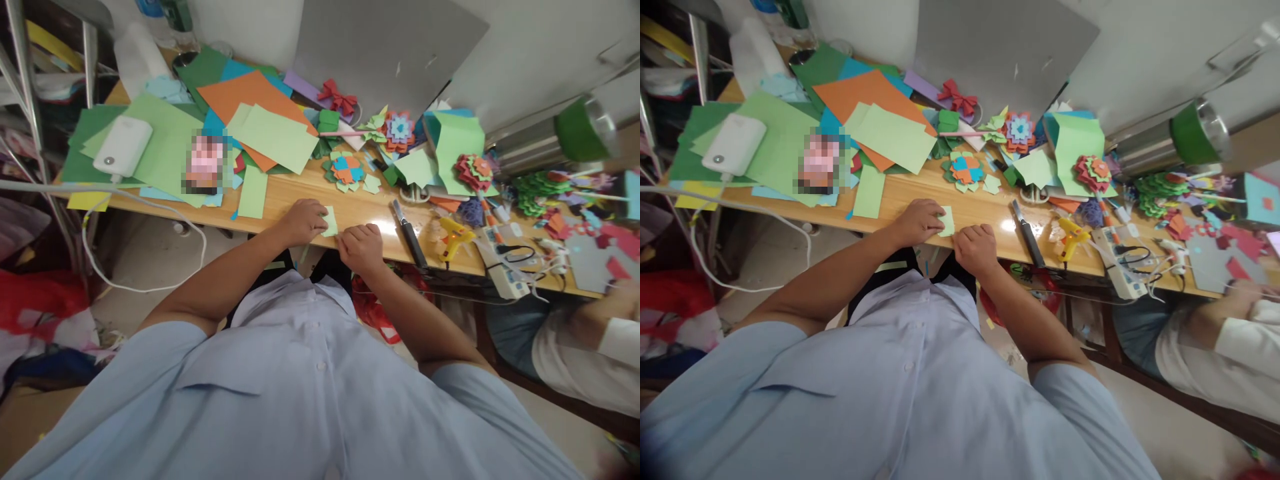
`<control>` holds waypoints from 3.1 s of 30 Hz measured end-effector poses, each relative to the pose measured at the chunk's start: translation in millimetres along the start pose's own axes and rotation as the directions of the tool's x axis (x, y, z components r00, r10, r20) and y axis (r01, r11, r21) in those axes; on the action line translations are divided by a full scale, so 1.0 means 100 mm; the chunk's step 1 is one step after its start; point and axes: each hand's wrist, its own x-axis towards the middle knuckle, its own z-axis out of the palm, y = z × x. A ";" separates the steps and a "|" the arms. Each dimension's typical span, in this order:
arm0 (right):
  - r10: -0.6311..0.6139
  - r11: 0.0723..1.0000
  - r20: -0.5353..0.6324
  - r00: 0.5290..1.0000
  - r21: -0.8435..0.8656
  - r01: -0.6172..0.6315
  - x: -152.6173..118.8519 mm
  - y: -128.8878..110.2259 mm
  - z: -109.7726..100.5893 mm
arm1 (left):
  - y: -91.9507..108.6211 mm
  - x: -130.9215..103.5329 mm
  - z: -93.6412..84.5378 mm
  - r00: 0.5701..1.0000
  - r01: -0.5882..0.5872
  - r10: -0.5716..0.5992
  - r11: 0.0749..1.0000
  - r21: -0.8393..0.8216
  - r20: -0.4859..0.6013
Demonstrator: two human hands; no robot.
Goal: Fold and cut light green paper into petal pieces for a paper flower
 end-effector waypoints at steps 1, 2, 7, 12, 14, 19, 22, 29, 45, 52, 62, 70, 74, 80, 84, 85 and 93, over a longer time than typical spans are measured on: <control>0.022 0.999 -0.021 1.000 0.027 -0.022 -0.02 0.01 0.00 | 0.02 -0.02 -0.02 1.000 -0.008 0.008 1.000 0.005 -0.017; 0.029 0.998 -0.031 0.999 0.055 -0.027 -0.04 0.02 0.00 | 0.04 -0.04 -0.04 0.999 -0.015 0.016 1.000 0.016 -0.040; -0.001 0.989 0.008 1.000 0.150 -0.001 -0.17 -0.01 0.07 | 0.21 -0.29 -0.07 0.991 -0.064 0.074 0.993 0.096 -0.108; 0.033 0.985 0.005 0.999 0.167 -0.034 -0.24 -0.04 0.16 | 0.43 -0.57 0.01 0.992 -0.055 0.070 0.988 0.147 -0.102; 0.036 0.984 0.010 0.999 0.173 -0.037 -0.25 -0.06 0.16 | 0.50 -0.63 0.04 0.996 -0.064 0.074 0.983 0.169 -0.056; 0.040 0.985 0.042 0.998 0.165 -0.046 -0.27 -0.17 0.06 | 0.56 -0.64 0.05 0.997 -0.076 0.074 0.966 0.248 0.019; 0.024 0.981 0.027 0.999 0.193 -0.029 -0.25 -0.18 0.01 | 0.54 -0.60 -0.01 0.997 -0.072 0.062 0.958 0.277 0.046; 0.120 0.972 0.074 0.990 0.193 -0.132 -0.02 0.15 0.04 | 0.35 -0.47 -0.19 0.976 -0.165 0.115 0.947 0.276 0.187; 0.013 0.990 0.115 0.993 0.140 -0.029 -0.33 -0.27 0.03 | -0.01 -0.13 -0.20 0.991 0.118 -0.131 0.963 0.243 0.039; 0.062 0.979 0.042 0.997 0.193 -0.069 -0.27 -0.43 0.12 | 0.23 -0.32 -0.22 0.985 -0.127 0.108 0.982 0.140 0.138; -0.015 0.948 0.013 1.000 0.318 0.010 -0.26 -0.14 0.20 | 0.16 -0.48 -0.15 0.963 -0.172 0.141 0.977 0.123 0.228; -0.062 0.956 0.045 0.997 0.290 0.046 -0.26 -0.15 0.21 | 0.14 -0.48 -0.07 0.985 -0.139 0.119 0.977 0.162 0.123; -0.055 0.949 0.060 0.997 0.313 0.034 -0.26 -0.15 0.20 | 0.15 -0.51 -0.05 0.989 -0.134 0.120 0.976 0.169 0.090; -0.045 0.945 0.091 0.995 0.327 0.013 -0.22 -0.13 0.18 | 0.19 -0.52 -0.03 0.997 -0.059 0.050 0.987 0.147 0.065; -0.027 0.935 0.091 0.995 0.355 -0.007 -0.21 -0.11 0.21 | 0.22 -0.53 0.01 0.999 -0.025 0.020 0.989 0.149 0.038; -0.024 0.930 0.080 0.996 0.367 -0.007 -0.20 -0.10 0.21 | 0.23 -0.53 0.03 0.999 -0.018 0.012 0.988 0.156 0.034; 0.020 0.844 0.045 0.999 0.536 -0.041 -0.04 0.00 0.19 | 0.18 -0.51 0.07 1.000 0.018 -0.020 0.991 0.134 0.015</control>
